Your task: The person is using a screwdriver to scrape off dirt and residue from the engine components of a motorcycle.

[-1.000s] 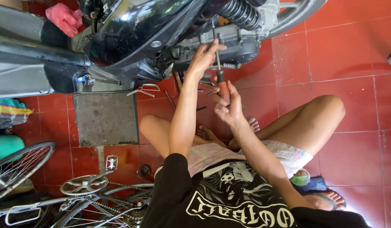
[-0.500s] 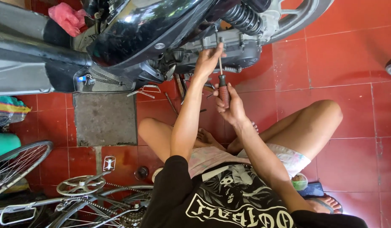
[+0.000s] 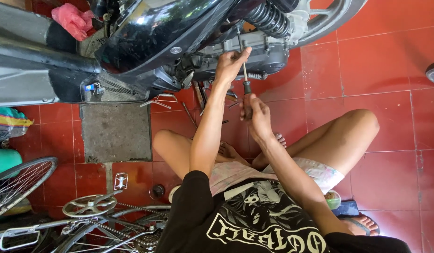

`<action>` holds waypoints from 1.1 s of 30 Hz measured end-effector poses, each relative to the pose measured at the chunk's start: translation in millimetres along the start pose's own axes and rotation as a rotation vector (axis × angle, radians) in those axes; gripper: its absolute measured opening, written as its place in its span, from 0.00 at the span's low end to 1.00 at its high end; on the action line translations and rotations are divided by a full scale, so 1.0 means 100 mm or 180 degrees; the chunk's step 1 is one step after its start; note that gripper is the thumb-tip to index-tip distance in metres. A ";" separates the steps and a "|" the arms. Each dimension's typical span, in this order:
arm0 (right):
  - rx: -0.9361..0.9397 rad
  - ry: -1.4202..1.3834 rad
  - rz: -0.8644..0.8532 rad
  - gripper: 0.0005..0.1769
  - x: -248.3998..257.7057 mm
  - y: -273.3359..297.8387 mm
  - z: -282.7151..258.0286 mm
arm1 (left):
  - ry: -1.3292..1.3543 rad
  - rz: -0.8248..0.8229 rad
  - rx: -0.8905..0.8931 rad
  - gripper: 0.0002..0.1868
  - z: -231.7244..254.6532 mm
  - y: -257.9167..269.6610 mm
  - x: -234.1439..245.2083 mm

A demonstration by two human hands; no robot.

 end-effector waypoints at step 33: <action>-0.0247 0.0015 -0.0021 0.22 -0.21 0.17 -0.13 | -0.0054 0.0127 0.0186 0.21 -0.18 -0.12 -0.04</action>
Point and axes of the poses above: each hand's wrist, its own y-axis away from the middle knuckle, its own x-axis out of the back of the hand, z = x × y, the point moved 2 cm from there along -y, towards the middle knuckle
